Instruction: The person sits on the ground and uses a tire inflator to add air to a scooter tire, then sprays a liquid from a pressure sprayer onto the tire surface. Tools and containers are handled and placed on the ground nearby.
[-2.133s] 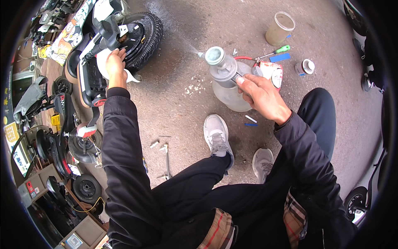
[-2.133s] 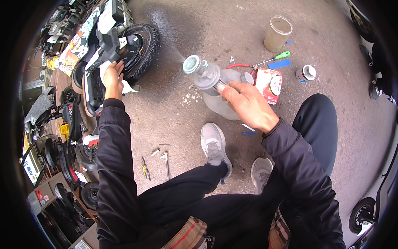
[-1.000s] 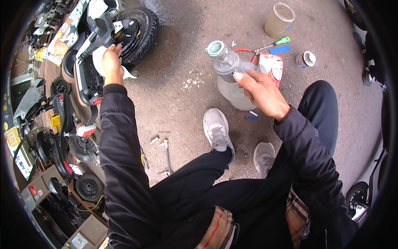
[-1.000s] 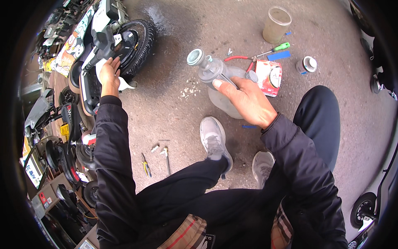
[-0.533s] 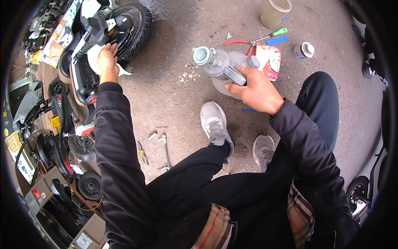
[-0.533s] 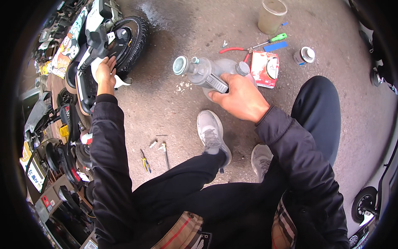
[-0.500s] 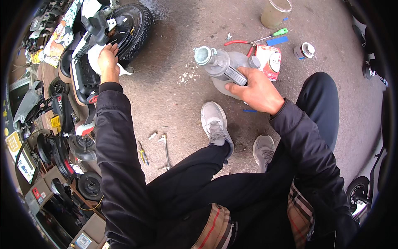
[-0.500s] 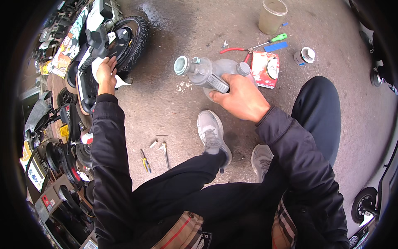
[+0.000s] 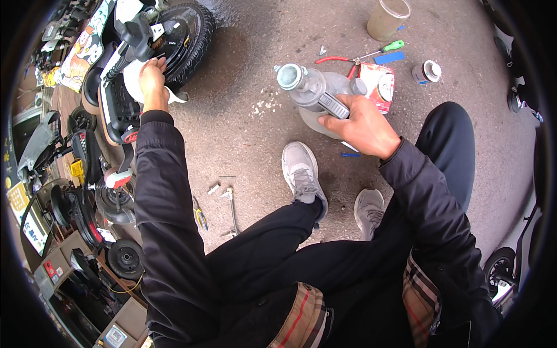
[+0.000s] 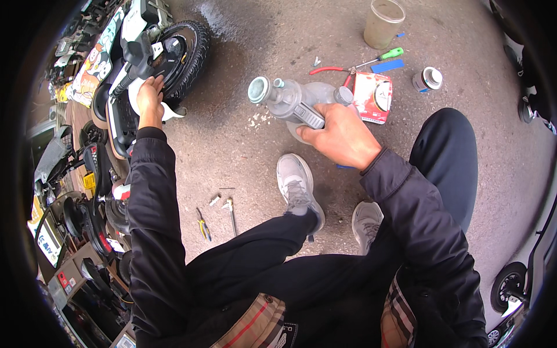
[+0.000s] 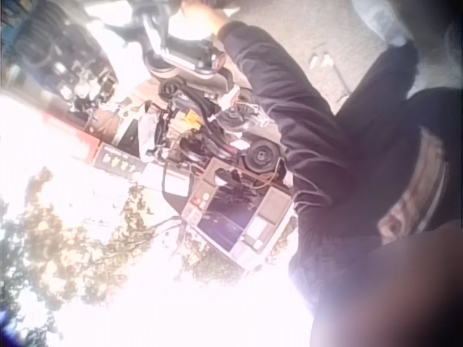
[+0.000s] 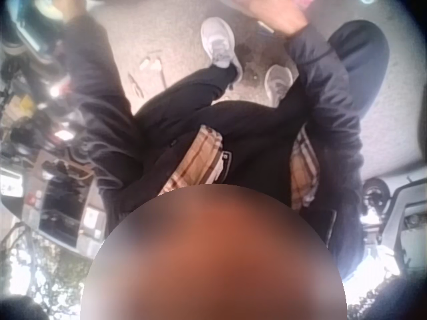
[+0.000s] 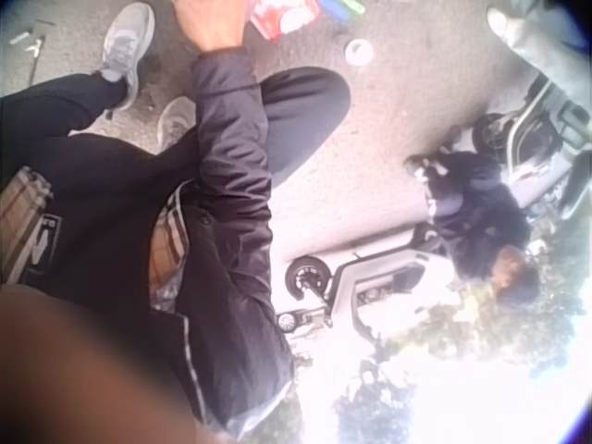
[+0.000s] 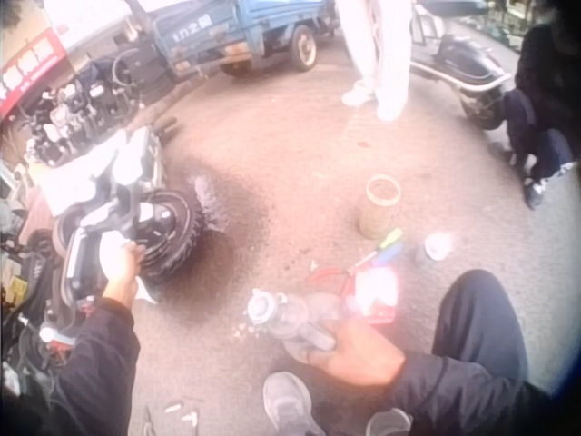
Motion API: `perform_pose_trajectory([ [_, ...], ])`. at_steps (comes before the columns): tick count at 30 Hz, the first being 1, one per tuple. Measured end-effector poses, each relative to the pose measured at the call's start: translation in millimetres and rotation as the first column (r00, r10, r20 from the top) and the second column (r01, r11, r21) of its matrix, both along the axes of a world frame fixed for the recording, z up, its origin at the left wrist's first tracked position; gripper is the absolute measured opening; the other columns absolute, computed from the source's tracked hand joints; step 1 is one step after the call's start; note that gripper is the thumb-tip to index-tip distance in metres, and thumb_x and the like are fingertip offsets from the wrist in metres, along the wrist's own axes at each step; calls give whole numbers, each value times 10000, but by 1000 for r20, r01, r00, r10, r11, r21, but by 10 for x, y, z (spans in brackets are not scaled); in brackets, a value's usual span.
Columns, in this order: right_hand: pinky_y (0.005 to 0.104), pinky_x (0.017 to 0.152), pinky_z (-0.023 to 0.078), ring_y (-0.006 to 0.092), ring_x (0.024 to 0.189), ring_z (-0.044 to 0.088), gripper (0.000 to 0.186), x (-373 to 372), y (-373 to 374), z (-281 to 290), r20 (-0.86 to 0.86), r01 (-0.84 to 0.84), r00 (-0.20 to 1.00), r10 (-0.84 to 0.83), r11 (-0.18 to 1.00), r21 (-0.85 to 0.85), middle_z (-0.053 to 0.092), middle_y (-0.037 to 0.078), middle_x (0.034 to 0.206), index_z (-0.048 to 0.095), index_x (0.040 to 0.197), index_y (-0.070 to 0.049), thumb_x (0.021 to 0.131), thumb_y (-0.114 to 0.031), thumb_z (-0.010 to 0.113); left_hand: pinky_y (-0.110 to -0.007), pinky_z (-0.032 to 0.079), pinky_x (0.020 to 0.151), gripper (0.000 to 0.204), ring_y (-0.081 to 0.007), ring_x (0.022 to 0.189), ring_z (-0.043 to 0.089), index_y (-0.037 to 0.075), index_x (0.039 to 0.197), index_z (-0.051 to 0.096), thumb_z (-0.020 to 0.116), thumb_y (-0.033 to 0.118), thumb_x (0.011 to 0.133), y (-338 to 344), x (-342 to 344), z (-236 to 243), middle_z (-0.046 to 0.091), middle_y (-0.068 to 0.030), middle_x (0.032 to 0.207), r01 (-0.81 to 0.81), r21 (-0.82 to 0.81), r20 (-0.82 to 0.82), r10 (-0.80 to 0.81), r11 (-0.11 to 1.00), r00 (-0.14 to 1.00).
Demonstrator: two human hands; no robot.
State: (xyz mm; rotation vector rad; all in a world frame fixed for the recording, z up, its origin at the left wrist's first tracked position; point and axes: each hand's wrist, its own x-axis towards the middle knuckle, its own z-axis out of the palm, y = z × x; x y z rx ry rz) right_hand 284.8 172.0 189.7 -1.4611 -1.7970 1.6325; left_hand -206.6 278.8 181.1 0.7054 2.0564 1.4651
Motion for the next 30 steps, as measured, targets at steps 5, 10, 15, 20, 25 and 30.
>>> perform_pose_trajectory([
  [5, 432, 761, 564, 323, 763, 750, 413, -20, 13, 4, -2, 0, 1000, 0, 1000, 7, 722, 248, 793, 757, 1076, 50, 874, -310, 759, -367, 534, 1056, 274, -318, 1180, 714, -83, 1277, 574, 547, 61, 1045, 15, -53, -55, 726, -243, 1218, 1, 29, 9, -1, 1000, 1000],
  [10, 437, 748, 556, 316, 745, 734, 417, -24, 31, 24, 9, -1, 1000, 1, 1000, 5, 716, 242, 790, 747, 1074, 59, 879, -310, 754, -363, 553, 1022, 267, -307, 1139, 730, -87, 1274, 570, 547, 42, 1041, 63, -19, -77, 724, -229, 1205, 5, 42, 1, -6, 999, 1000],
  [15, 432, 750, 553, 301, 754, 733, 412, -21, 38, 45, -7, 14, 1000, -14, 1000, -21, 711, 236, 784, 744, 1070, 63, 881, -304, 750, -362, 556, 1010, 268, -292, 1113, 732, -86, 1272, 570, 549, 41, 1037, 135, 52, -108, 721, -221, 1205, 35, 38, -2, -35, 999, 999],
  [20, 430, 743, 545, 275, 731, 709, 406, -14, 55, 52, 2, 27, 1000, -27, 999, -25, 697, 214, 763, 739, 1055, 67, 880, -299, 745, -412, 417, 1087, 355, -266, 1255, 646, 19, 1388, 546, 529, 162, 1064, 211, 135, -139, 725, -150, 1315, 71, -49, 0, -71, 996, 997],
  [25, 427, 732, 537, 253, 708, 682, 406, -8, 68, 66, -4, 38, 999, -38, 999, -37, 679, 194, 741, 734, 1039, 73, 881, -301, 744, -360, 523, 1025, 287, -272, 1115, 716, -68, 1285, 590, 557, 65, 1033, 290, 206, -165, 752, -203, 1173, 50, -32, -14, -50, 998, 999],
  [30, 422, 727, 535, 247, 703, 677, 405, -18, 84, 80, 12, 41, 999, -40, 998, -50, 678, 188, 736, 737, 1046, 69, 883, -301, 744, -331, 504, 992, 348, -223, 1072, 701, -64, 1328, 629, 617, 63, 1004, 350, 289, -232, 758, -159, 1160, 166, -85, -37, -170, 982, 985],
])
